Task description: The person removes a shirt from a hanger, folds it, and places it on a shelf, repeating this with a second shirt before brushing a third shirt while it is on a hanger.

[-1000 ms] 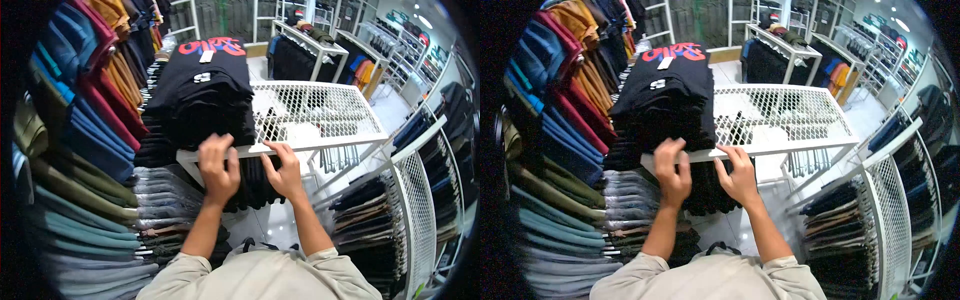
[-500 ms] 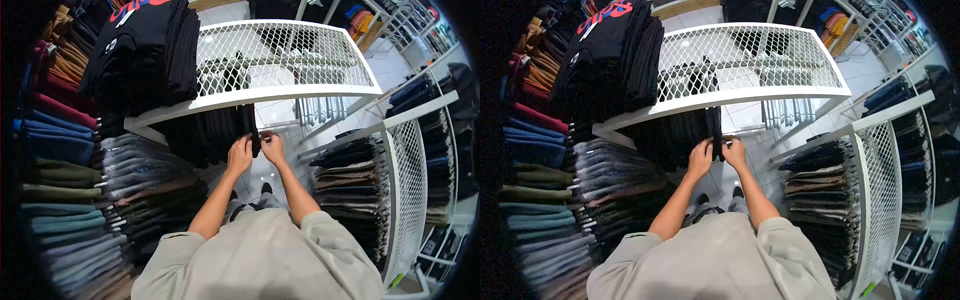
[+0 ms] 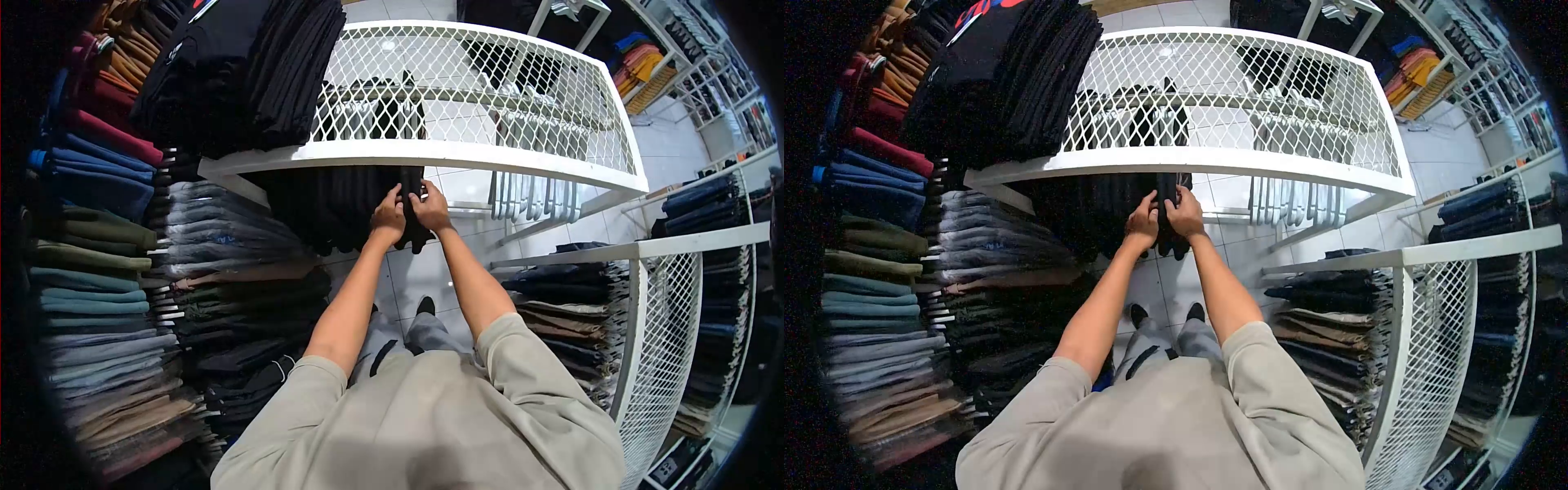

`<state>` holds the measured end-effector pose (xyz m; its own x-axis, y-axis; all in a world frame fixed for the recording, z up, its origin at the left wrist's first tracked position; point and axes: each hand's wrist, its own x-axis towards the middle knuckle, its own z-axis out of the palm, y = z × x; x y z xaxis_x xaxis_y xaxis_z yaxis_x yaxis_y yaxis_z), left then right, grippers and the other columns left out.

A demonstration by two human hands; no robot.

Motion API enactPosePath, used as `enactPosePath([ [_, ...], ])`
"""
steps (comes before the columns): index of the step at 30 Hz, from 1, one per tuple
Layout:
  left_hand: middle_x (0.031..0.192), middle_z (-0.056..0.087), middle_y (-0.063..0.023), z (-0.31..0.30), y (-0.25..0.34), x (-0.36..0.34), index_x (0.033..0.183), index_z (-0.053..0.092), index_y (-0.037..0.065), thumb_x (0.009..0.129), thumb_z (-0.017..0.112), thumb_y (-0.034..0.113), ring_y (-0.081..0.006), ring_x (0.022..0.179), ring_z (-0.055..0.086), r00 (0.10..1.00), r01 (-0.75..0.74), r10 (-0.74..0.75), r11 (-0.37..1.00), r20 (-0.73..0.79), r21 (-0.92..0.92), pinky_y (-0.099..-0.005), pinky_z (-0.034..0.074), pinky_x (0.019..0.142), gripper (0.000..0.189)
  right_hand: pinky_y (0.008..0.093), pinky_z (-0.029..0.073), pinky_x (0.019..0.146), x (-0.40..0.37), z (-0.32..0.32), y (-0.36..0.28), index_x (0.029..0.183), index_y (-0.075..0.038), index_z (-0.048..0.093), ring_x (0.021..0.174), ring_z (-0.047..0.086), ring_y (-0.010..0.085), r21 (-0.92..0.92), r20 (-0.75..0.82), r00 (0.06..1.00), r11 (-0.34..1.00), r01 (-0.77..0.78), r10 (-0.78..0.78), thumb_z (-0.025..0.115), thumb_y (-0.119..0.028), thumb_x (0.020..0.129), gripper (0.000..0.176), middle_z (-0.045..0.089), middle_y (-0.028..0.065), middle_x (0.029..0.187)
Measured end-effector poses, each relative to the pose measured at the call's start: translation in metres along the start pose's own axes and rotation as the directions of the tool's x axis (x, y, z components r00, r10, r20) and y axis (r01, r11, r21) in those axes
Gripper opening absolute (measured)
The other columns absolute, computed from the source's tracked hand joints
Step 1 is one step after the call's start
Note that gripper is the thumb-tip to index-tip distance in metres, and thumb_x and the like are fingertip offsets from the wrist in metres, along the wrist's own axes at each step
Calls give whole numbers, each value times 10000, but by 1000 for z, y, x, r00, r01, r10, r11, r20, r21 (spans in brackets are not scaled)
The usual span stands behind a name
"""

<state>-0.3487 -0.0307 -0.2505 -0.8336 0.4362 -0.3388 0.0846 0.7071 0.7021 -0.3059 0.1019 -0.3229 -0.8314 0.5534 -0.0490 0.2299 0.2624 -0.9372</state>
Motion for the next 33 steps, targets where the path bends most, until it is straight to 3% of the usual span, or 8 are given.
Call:
enactPosePath([
  [2, 1439, 553, -182, 5, 5, -6, 1524, 415, 228, 1008, 478, 133, -396, 1279, 559, 998, -44, 46, 997, -38, 60, -461, 459, 1078, 528, 433, 566, 791, 5, 1, 19, 1221, -7, 619, 868, 721, 337, -262, -89, 958, 935, 241, -272, 779, -298, 848, 499, 716, 207, 992],
  [8, 1452, 509, -189, 21, -11, -26, 1526, 396, 242, 1037, 439, 109, -421, 1296, 532, 965, -232, 235, 972, -113, 41, -474, 459, 1081, 510, 416, 563, 782, 3, -25, 4, 1159, -1, 633, 833, 704, 323, -200, 70, 986, 966, 163, -152, 837, -322, 791, 529, 710, 192, 983],
  [10, 1465, 501, -185, 23, -15, -33, 1535, 372, 276, 1039, 444, 111, -424, 1301, 527, 957, -259, 268, 962, -114, 84, -493, 459, 1072, 528, 400, 564, 785, -4, -26, 5, 1154, -2, 635, 810, 703, 315, -219, -6, 955, 932, 289, -297, 860, -334, 770, 555, 713, 189, 993],
  [16, 1477, 496, -166, 18, -13, -45, 1539, 376, 246, 1011, 460, 143, -410, 1296, 533, 972, -218, 227, 969, -67, 120, -488, 472, 1050, 544, 375, 565, 826, -27, -52, -26, 1186, -1, 643, 876, 728, 269, -81, 119, 978, 983, -162, 171, 853, -283, 803, 520, 724, 159, 1093],
  [24, 1390, 565, -222, 8, -2, -83, 1498, 460, 144, 1000, 471, 146, -443, 1249, 553, 977, -211, 214, 974, -23, 84, -500, 465, 1039, 498, 408, 560, 856, -104, -88, -1, 1229, -3, 626, 929, 724, 353, -278, 42, 970, 935, -218, 238, 770, -219, 839, 469, 712, 196, 1138],
  [27, 1325, 595, -230, 10, -9, -94, 1476, 479, 119, 999, 491, 167, -435, 1222, 569, 953, -302, 302, 952, 1, 52, -491, 463, 1032, 480, 488, 499, 960, -161, -100, 4, 1257, -9, 606, 1118, 636, 433, -411, -87, 973, 881, -232, 215, 715, -237, 848, 480, 679, 242, 1181],
  [28, 1325, 595, -230, 9, -7, -95, 1476, 479, 119, 999, 491, 167, -435, 1222, 569, 946, -325, 324, 944, 17, 52, -491, 463, 1032, 480, 486, 494, 971, -179, -108, -2, 1259, -23, 607, 1132, 618, 445, -401, -106, 946, 858, -322, 305, 700, -215, 856, 456, 659, 253, 1207],
  [33, 1274, 616, -204, 2, 22, -114, 1485, 480, 117, 965, 609, 189, -404, 1198, 592, 822, -564, 553, 824, 134, 60, -457, 474, 1017, 540, 486, 503, 926, -272, -138, -11, 1249, -77, 610, 1104, 623, 421, -477, -365, 923, 828, -294, 117, 656, -122, 866, 388, 662, 191, 1191],
])
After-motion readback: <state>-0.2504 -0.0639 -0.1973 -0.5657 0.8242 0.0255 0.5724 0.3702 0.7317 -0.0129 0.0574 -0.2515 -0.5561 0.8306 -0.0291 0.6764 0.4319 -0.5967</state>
